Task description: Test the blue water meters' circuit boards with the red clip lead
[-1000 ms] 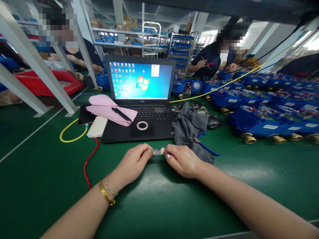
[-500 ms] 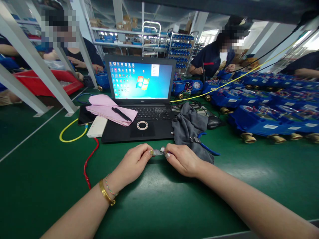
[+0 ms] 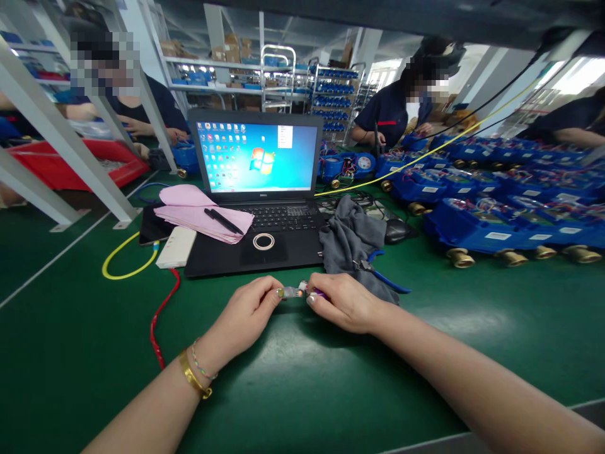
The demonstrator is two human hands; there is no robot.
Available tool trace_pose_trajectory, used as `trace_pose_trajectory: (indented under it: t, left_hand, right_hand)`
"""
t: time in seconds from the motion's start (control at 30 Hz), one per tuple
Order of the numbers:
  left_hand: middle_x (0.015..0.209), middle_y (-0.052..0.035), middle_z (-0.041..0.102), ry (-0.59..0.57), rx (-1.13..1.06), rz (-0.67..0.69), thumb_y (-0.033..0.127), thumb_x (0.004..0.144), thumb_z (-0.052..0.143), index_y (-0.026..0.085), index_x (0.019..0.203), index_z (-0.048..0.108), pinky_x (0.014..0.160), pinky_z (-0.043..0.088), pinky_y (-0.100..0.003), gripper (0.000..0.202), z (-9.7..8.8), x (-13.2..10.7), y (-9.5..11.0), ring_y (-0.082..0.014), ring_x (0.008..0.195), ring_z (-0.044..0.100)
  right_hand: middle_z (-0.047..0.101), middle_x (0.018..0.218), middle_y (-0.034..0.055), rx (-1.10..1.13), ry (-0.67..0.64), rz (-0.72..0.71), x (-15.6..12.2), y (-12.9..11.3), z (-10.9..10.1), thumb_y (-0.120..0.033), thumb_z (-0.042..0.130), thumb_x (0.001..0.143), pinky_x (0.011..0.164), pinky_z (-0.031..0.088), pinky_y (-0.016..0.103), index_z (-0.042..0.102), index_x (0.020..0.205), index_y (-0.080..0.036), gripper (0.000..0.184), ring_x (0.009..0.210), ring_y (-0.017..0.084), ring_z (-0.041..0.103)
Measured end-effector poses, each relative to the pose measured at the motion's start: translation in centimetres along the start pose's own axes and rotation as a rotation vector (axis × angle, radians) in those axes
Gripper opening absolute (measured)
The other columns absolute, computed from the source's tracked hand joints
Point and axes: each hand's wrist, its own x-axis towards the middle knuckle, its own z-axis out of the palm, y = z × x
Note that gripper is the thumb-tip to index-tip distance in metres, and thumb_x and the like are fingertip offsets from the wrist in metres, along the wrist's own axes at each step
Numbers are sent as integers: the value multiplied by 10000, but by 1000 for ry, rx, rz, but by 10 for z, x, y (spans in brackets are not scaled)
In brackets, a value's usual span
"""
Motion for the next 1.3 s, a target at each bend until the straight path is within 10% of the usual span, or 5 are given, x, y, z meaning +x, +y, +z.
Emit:
trace_pose_trajectory:
  t: [0.3, 0.5, 0.8, 1.3]
  left_hand:
    - [710, 3, 555, 16, 13, -14, 383, 867, 389, 185, 808, 572, 625, 367, -263, 276, -1, 2, -2, -156, 665, 502]
    - [672, 14, 512, 60, 23, -38, 408, 848, 411, 178, 806, 570, 593, 356, -253, 283, 0, 5, -2, -146, 630, 457]
    - [663, 14, 525, 94, -38, -47, 418, 825, 460, 165, 788, 577, 565, 368, -241, 281, 26, 16, 18, -135, 610, 450]
    - [659, 15, 520, 169, -81, -66, 410, 822, 466, 173, 746, 546, 572, 366, -245, 261, 45, 27, 24, -140, 624, 456]
  right_hand:
    - [457, 543, -40, -53, -140, 144, -23, 33, -55, -296, 709, 719, 490, 207, 241, 510, 620, -183, 250, 502, 115, 403]
    - [491, 578, -38, 85, -144, 70, -21, 25, -41, -112, 766, 527, 522, 231, 240, 561, 561, -182, 219, 546, 118, 413]
    - [490, 597, -38, 555, 274, 209, 5, 32, -13, -258, 557, 746, 558, 348, 225, 556, 675, -157, 123, 566, 109, 449]
    - [544, 601, -32, 744, 216, 182, 6, 34, -10, -236, 638, 716, 543, 378, 220, 601, 726, -137, 106, 551, 104, 478]
